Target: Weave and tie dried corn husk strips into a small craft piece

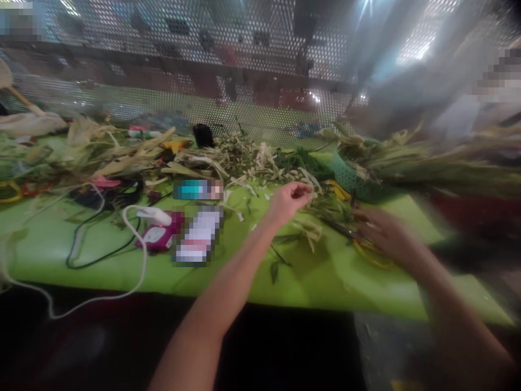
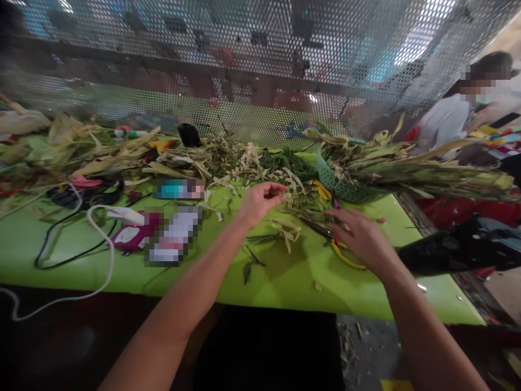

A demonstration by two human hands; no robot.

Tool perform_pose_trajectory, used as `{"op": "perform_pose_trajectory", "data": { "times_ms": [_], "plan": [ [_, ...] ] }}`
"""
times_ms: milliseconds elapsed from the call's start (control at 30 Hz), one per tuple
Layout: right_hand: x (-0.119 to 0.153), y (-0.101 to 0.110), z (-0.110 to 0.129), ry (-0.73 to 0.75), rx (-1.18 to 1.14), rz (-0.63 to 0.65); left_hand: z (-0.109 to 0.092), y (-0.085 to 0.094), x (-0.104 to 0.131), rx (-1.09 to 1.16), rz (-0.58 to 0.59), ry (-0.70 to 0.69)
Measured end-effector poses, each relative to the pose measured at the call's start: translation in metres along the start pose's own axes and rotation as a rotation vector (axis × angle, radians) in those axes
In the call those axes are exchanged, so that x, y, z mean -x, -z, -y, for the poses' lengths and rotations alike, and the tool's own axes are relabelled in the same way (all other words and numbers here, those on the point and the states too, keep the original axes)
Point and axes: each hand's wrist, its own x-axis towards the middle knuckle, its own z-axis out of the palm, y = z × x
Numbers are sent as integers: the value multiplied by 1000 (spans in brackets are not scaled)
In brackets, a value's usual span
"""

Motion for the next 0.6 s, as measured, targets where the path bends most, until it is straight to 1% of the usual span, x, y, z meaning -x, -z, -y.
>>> {"op": "perform_pose_trajectory", "data": {
  "times_ms": [67, 100, 167, 200, 267, 333, 433, 500, 533, 600],
  "plan": [
    [-19, -7, 23, 50, -51, -47, -6, -1, 3, -36, 60, -6],
    [-28, -13, 33, 61, -85, -36, -9, -2, 5, -46, 89, 4],
    [-43, -26, 48, 72, -158, -66, -17, -2, 8, -44, 136, 24],
    [-49, -32, 53, 78, -197, -41, -20, -2, 9, -35, 146, 31],
    [-57, -42, 55, 67, -246, -31, -25, -1, 11, -11, 153, 54],
    [-59, -47, 53, 39, -264, -25, -28, 1, 11, 15, 137, 92],
    [-59, -50, 48, 15, -283, -6, -28, 4, 12, 60, 73, 130],
    [-57, -52, 45, 26, -294, 0, -27, 5, 12, 71, 33, 123],
    [-57, -53, 44, 38, -290, -1, -27, 6, 12, 55, 30, 110],
    [-55, -55, 43, 73, -256, -6, -26, 6, 12, -20, 78, 77]
  ]
}}
